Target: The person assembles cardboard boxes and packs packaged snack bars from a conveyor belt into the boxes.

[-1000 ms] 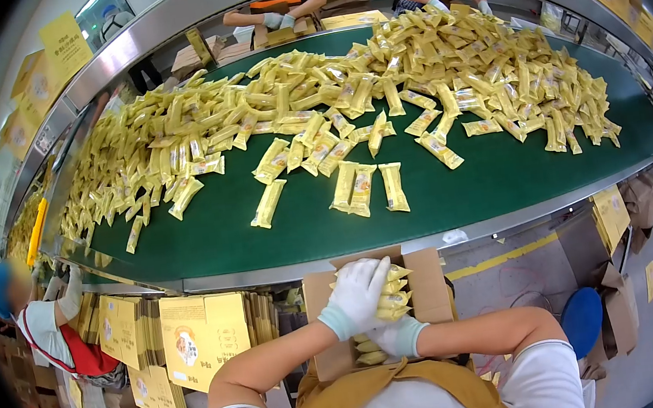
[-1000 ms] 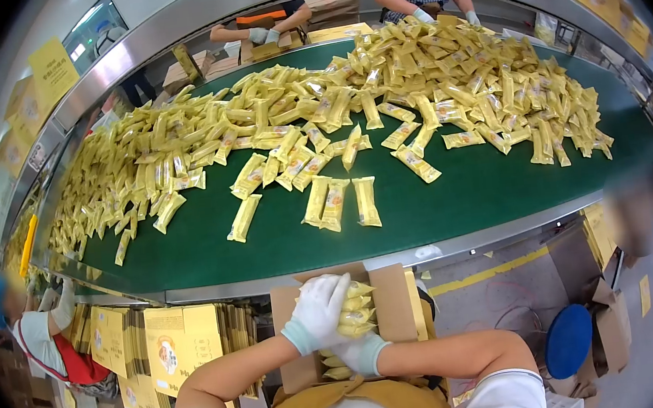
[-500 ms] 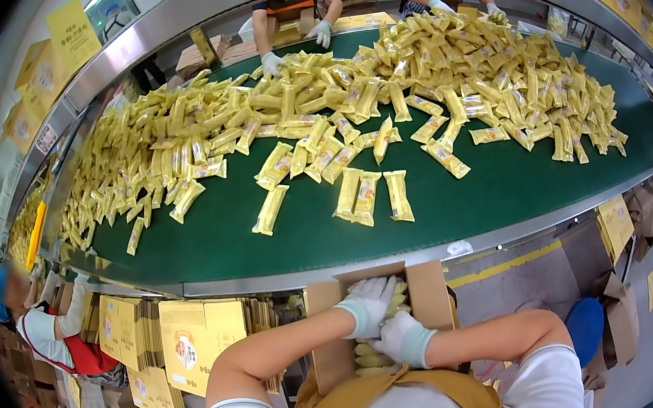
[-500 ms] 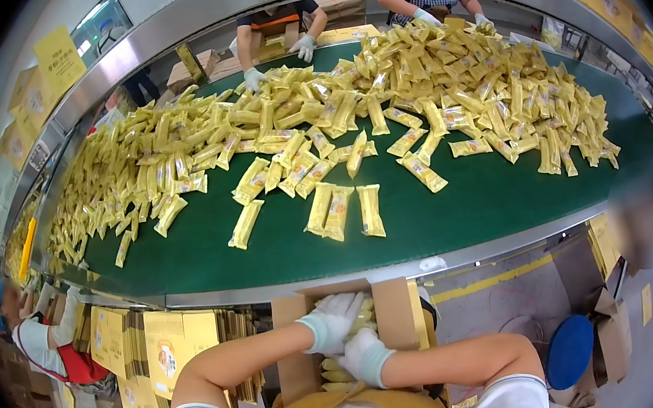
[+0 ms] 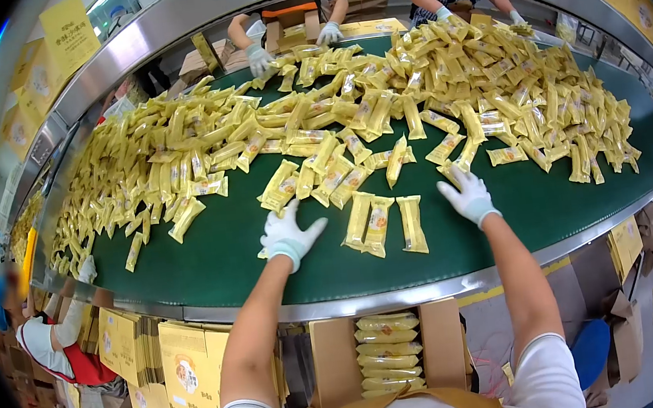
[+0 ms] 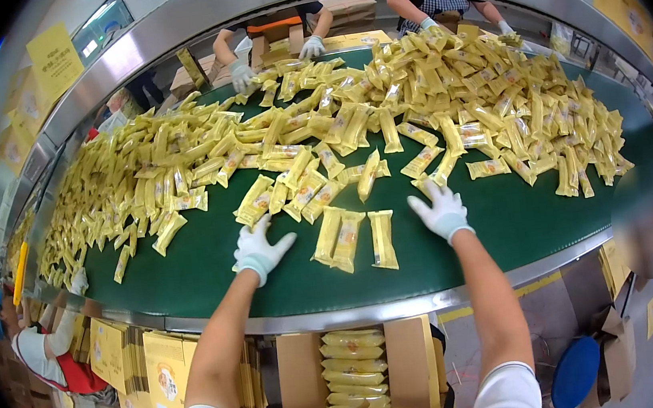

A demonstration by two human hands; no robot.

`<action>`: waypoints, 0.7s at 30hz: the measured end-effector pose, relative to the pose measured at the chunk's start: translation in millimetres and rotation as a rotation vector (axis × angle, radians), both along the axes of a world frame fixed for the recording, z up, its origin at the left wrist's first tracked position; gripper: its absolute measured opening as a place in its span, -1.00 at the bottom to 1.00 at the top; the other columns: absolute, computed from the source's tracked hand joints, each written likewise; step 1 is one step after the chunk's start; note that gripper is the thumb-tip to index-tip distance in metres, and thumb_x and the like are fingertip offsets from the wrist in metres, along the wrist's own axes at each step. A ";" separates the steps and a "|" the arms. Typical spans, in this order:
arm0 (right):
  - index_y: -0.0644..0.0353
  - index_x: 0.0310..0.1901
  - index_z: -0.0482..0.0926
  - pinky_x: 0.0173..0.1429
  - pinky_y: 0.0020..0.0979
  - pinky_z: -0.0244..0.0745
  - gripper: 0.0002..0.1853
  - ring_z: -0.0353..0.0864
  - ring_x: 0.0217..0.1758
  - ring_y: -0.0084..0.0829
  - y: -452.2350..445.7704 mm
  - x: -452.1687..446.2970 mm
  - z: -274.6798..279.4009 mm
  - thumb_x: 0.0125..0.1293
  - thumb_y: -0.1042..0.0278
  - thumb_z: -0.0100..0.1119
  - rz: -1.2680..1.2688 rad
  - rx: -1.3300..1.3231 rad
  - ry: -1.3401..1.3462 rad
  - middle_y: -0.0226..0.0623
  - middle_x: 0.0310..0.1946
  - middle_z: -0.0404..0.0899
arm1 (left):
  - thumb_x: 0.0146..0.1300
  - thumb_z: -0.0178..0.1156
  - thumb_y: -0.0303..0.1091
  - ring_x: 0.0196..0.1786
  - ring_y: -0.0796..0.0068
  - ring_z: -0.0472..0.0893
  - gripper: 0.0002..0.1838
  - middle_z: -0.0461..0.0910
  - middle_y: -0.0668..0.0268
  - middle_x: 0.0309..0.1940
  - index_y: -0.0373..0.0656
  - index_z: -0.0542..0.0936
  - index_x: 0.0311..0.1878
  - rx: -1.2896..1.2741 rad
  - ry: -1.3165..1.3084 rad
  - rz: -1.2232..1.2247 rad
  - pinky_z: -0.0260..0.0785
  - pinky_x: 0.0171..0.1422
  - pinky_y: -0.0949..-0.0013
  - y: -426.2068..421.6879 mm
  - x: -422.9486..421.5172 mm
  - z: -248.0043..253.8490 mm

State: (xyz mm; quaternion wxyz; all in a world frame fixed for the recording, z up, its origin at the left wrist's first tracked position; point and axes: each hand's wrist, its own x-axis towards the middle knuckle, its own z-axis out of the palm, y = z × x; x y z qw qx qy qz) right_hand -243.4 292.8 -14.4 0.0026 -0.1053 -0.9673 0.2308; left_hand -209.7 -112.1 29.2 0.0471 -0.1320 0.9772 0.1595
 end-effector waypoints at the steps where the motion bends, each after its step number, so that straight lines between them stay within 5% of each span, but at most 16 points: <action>1: -0.37 0.46 0.37 0.50 0.33 0.00 -0.11 0.05 0.57 0.26 -20.6 0.9 19.3 0.16 -0.66 0.00 0.016 0.028 -0.094 -0.10 0.53 0.15 | -0.03 0.25 0.56 0.45 -0.10 0.33 -0.04 0.28 -0.06 0.42 0.39 0.38 0.46 0.029 -0.018 -0.033 0.21 0.42 -0.17 15.9 -2.0 6.0; 5: -0.36 0.45 0.40 0.48 0.23 0.07 -0.11 0.07 0.55 0.23 -98.2 -1.3 26.5 0.14 -0.64 0.04 0.136 0.133 -0.111 -0.06 0.55 0.09 | -0.04 0.24 0.58 0.50 -0.10 0.26 0.04 0.17 -0.08 0.50 0.44 0.28 0.54 -0.017 -0.040 -0.215 0.17 0.43 -0.24 84.1 -16.3 8.5; 10: -0.19 0.38 0.50 0.44 0.43 -0.07 -0.19 0.12 0.49 0.34 -137.7 18.0 -3.6 0.20 -0.51 0.03 0.295 0.222 0.086 0.03 0.53 0.14 | 0.07 0.17 0.51 0.60 -0.04 0.11 -0.02 0.04 0.11 0.61 0.46 0.22 0.57 -0.157 -0.042 -0.368 0.07 0.47 -0.32 94.4 -40.4 -16.3; 15: -0.12 0.32 0.54 0.47 0.38 -0.06 -0.24 0.15 0.47 0.34 -119.7 55.7 6.5 0.20 -0.43 0.13 0.542 0.255 0.157 0.05 0.49 0.20 | 0.24 0.05 0.44 0.55 0.09 0.22 -0.21 0.16 0.11 0.57 0.28 0.42 0.47 -0.150 0.022 -0.614 0.11 0.40 -0.24 72.6 -5.7 -21.6; 21: -0.13 0.41 0.40 0.50 0.30 -0.03 -0.15 0.13 0.51 0.26 -65.6 100.0 13.5 0.09 -0.27 0.37 0.710 0.338 0.253 0.05 0.49 0.19 | 0.28 0.17 0.27 0.52 0.07 0.25 -0.33 0.27 0.10 0.49 0.24 0.48 0.40 -0.100 0.108 -0.683 0.06 0.45 -0.27 45.8 59.8 -19.1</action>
